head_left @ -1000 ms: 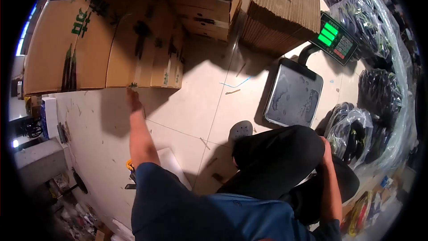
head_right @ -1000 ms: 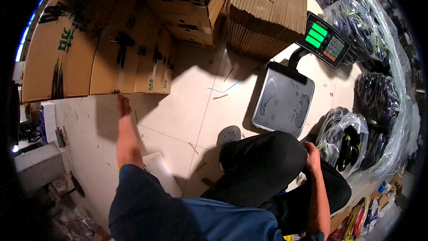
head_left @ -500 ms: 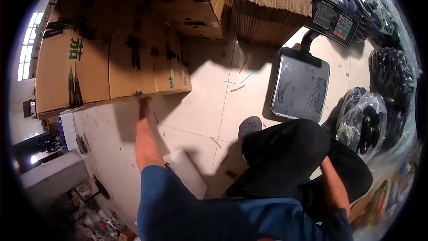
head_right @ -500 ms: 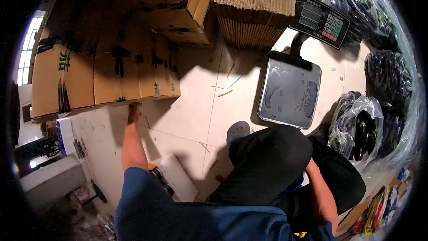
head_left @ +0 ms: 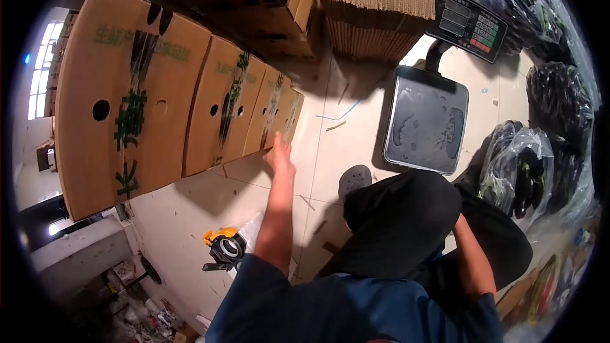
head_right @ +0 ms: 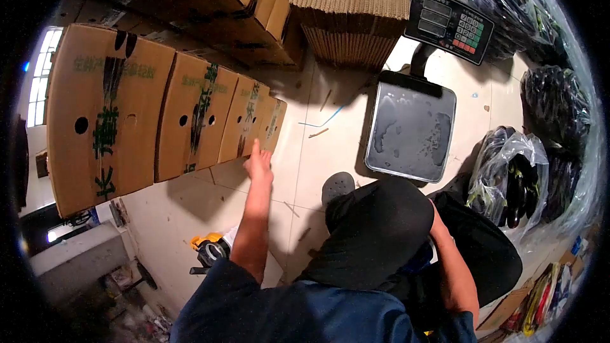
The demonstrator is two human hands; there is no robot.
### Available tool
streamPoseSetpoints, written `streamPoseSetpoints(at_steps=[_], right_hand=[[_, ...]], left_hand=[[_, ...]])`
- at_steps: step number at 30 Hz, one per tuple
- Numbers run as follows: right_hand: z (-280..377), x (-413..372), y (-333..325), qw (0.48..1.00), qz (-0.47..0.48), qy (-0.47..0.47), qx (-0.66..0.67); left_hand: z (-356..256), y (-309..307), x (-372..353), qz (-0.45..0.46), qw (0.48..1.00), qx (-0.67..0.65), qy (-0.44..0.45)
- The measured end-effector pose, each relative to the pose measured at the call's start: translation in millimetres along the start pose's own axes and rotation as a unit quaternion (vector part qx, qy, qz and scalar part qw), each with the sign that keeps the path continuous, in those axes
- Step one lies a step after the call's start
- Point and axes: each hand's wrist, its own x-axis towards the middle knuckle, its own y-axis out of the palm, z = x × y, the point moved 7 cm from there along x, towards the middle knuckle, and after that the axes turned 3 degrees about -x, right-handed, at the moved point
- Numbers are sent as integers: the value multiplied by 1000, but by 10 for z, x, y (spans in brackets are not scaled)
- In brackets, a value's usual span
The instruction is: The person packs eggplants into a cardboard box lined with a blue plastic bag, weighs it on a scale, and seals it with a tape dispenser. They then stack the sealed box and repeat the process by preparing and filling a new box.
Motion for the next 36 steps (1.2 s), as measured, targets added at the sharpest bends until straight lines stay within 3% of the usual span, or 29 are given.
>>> streamPoseSetpoints(at_steps=[1,4,9,12,15,18,20,23,29,32,36], right_hand=[[7,9,-1,1000,0,-3,0],[16,30,3,1000,2,-12,3],[42,114,24,999,12,-37,18],[80,138,15,995,16,-84,48],[180,164,43,989,29,-129,61],[372,144,78,986,85,-103,-96],[250,277,96,991,59,-17,-117],[637,313,26,984,40,47,-165],[946,564,-50,994,1,44,-104],[771,605,-63,993,2,56,-108],[682,619,-45,988,24,88,-124]], left_hand=[[44,49,-43,-60,997,-45,-7],[68,210,-73,-9,997,-75,-24],[224,538,-137,78,972,-162,-153],[86,859,-230,134,947,-246,-155],[39,1210,-99,104,913,-331,-212],[31,1532,117,98,897,-370,-219],[51,1590,169,79,892,-395,-206],[125,1604,403,80,883,-419,-196],[-268,1674,634,83,883,-433,-161],[-427,1652,1118,53,887,-435,-146],[-397,1445,2313,92,876,-456,-130]])
